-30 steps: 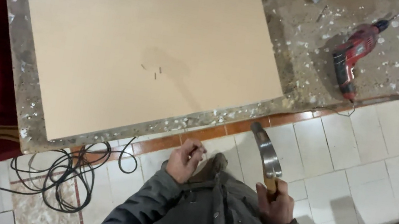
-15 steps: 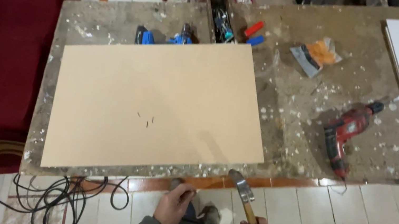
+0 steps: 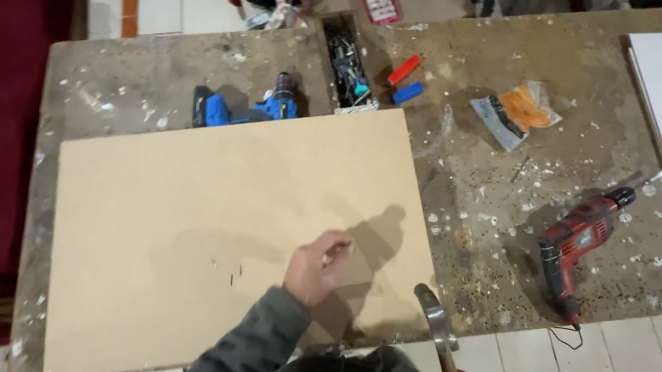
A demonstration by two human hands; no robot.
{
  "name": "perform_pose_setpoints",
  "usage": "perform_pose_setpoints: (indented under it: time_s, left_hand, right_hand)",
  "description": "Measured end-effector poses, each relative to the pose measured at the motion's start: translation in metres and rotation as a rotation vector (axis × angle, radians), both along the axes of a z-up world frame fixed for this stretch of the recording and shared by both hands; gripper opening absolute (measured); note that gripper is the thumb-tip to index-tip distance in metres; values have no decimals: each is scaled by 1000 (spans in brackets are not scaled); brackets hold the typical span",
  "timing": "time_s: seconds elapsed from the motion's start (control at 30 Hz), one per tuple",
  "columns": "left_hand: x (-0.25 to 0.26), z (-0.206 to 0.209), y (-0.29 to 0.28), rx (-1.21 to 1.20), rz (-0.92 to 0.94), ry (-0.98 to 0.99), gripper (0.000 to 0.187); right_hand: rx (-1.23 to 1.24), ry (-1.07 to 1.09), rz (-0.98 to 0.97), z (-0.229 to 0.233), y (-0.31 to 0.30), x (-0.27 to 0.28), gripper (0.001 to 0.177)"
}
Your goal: The person hammers several nails into a rectangular piece of light-colored wood placed on a workbench. They repeatedly pick up nails, position them on the wood, and strike them with a hammer until they are driven in.
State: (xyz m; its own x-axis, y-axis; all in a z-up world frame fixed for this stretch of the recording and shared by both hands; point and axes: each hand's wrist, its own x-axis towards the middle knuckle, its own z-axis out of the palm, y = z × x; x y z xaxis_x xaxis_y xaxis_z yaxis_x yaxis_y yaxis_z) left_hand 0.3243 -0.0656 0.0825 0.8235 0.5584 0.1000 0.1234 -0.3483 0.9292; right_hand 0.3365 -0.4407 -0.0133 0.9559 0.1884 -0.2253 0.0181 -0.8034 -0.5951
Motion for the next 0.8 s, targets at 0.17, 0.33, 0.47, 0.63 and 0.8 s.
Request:
perform_pose_setpoints:
  time_s: [0.17,0.33,0.47,0.63,0.8]
  left_hand:
    - [81,-18,24,-33,-39,-40,21]
    - [151,-46,40,-35,2,-90,18]
    - [194,-76,54,236,104,-101,12]
    - [227,-74,64,267,207,-82,10]
    - [245,-48,71,317,212,21,12]
  right_hand:
    - [-47,-16,-5,19,-1,6,45]
    - [-62,17,9,31,9,28,44]
    - [-47,59,51,35,12,56,47]
    - [-28,146,91,3,-5,94,52]
    - [-51,193,203,8,2,138,49]
